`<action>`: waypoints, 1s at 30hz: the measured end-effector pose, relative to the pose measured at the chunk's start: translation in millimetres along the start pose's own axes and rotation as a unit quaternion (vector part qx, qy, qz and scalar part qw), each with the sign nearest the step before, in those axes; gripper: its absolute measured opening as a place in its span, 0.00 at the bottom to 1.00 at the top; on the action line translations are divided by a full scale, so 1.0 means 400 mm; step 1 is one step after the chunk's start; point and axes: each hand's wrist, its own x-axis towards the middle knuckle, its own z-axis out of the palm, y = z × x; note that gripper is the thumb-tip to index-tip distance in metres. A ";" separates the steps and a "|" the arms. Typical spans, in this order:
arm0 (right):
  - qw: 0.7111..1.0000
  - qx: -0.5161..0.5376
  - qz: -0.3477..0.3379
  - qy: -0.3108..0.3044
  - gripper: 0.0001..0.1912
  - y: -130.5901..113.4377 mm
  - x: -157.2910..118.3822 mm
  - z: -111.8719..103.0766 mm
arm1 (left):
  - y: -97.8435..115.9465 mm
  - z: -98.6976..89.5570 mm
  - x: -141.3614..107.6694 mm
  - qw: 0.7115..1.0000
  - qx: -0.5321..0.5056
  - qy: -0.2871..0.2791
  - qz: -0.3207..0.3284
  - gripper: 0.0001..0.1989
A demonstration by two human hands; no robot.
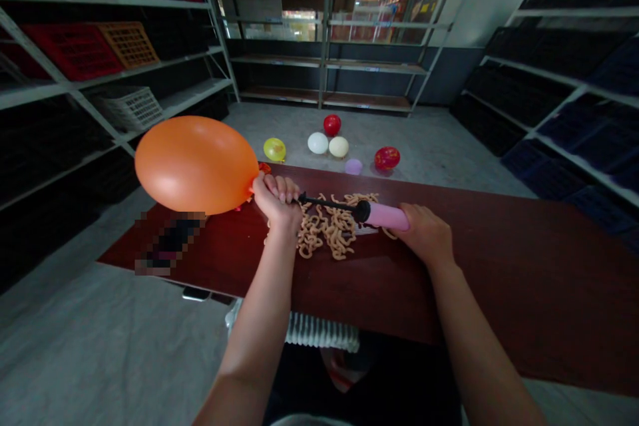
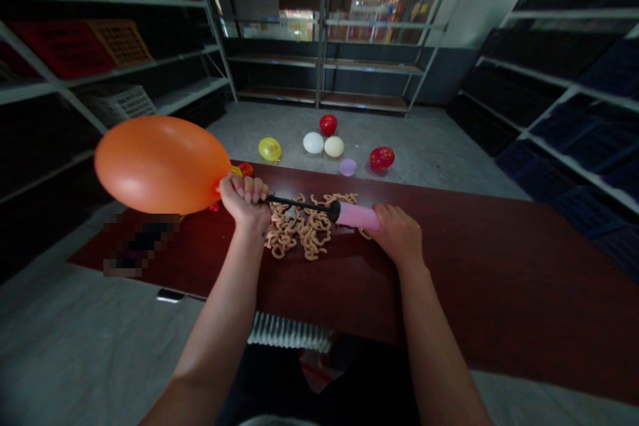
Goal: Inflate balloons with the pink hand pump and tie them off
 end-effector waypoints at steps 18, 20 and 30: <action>0.993 0.119 -0.013 -0.017 0.23 -0.120 0.010 -0.056 | -0.044 0.120 -0.072 0.993 0.111 0.002 -0.034 0.21; 0.992 0.123 -0.011 -0.019 0.25 -0.148 0.007 -0.078 | -0.055 0.120 -0.096 0.992 0.119 0.000 -0.048 0.21; 0.993 0.116 0.008 -0.006 0.22 -0.258 -0.074 -0.144 | 0.004 0.052 -0.125 0.991 0.114 0.022 -0.059 0.21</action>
